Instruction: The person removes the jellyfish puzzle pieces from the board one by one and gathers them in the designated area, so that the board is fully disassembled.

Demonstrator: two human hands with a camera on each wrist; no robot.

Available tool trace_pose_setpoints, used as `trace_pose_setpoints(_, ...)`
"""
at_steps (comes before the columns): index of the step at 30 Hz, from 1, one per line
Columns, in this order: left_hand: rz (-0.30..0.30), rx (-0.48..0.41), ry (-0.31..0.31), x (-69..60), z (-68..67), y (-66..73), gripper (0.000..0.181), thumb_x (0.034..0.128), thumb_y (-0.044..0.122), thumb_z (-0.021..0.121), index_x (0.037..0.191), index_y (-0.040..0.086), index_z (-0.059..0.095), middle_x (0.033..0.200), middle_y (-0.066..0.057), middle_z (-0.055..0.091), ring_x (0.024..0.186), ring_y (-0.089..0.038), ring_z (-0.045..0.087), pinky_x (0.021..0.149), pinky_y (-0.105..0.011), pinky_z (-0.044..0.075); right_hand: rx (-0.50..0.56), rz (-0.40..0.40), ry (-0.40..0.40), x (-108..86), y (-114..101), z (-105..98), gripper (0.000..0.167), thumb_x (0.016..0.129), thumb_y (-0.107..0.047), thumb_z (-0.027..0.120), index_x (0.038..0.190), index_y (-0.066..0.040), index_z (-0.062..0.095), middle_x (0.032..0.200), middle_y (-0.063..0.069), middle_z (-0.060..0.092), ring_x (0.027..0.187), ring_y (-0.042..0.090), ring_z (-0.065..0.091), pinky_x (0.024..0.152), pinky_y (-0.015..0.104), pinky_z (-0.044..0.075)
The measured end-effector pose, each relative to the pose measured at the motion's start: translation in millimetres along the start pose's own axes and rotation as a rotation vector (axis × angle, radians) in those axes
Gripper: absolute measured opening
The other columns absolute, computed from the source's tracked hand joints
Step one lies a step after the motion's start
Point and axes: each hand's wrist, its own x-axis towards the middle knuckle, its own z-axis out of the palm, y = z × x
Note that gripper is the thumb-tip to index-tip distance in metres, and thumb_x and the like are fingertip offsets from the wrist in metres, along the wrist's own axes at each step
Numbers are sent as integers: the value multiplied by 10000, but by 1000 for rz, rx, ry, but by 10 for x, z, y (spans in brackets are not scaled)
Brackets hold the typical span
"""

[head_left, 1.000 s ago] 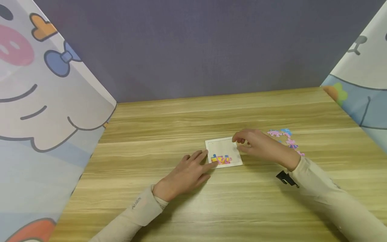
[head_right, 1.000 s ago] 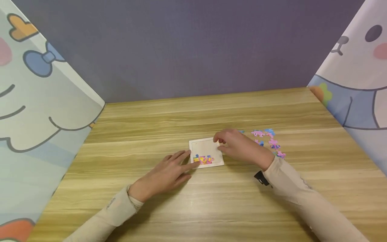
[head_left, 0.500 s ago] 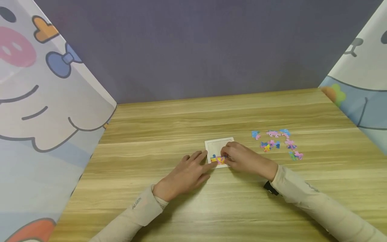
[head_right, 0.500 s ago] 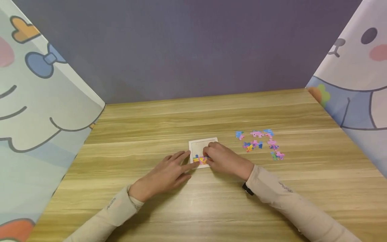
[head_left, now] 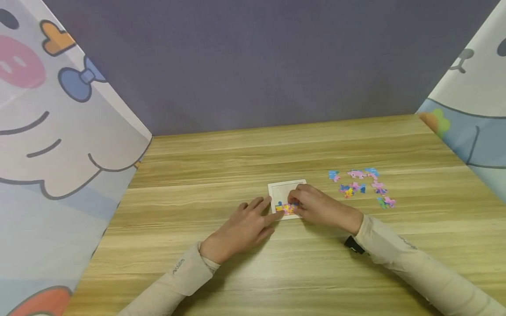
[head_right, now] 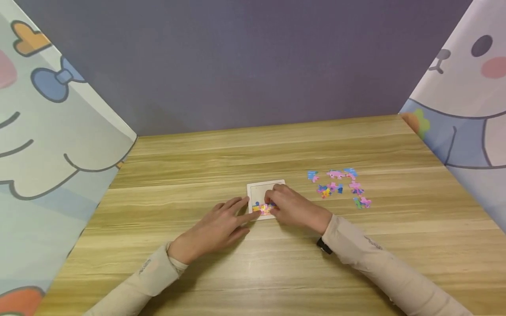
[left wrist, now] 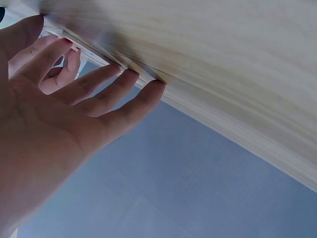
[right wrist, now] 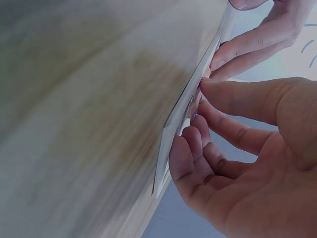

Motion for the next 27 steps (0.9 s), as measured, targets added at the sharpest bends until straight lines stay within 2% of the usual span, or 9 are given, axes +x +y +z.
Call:
trace_pose_setpoints(5, 3, 10, 9, 14, 4, -6, 427, 1015, 337, 572, 1440, 303, 549, 1470, -185, 473, 1301, -324, 496, 866, -513, 540, 28, 12, -9, -10, 23, -30, 159, 868, -25, 743, 987, -71, 649, 878, 9, 562, 752, 105, 487, 656, 249, 465)
trace_pose_setpoints(10, 8, 8, 31, 19, 16, -9, 414, 1007, 327, 584, 1420, 293, 572, 1446, -185, 495, 1284, -321, 508, 853, -506, 541, 7, 12, -3, 6, 32, -34, 185, 851, -30, 758, 962, -94, 624, 837, -21, 550, 737, 101, 481, 643, 244, 457)
trace_pose_setpoints(16, 11, -12, 37, 8, 46, 4, 398, 1005, 318, 589, 1403, 291, 588, 1415, -172, 507, 1247, -314, 521, 828, -495, 543, 24, -28, -35, -4, 42, -6, 192, 867, 26, 719, 935, -78, 572, 694, -75, 523, 597, 44, 454, 536, 199, 422)
trace_pose_setpoints(23, 9, -8, 101, 10, 69, -17, 362, 996, 272, 619, 1356, 306, 626, 1367, -159, 551, 1213, -297, 546, 770, -467, 542, 30, -65, -29, -3, 26, -16, 196, 883, 16, 709, 943, -89, 555, 647, -98, 478, 548, 12, 390, 499, 187, 372)
trace_pose_setpoints(27, 2, -15, 75, 29, 62, -18, 383, 1009, 208, 602, 1380, 304, 608, 1397, -176, 535, 1246, -314, 529, 797, -479, 540, 33, -52, -36, -5, 33, -48, 201, 883, 14, 705, 946, -97, 550, 636, -98, 474, 543, 11, 388, 496, 191, 364)
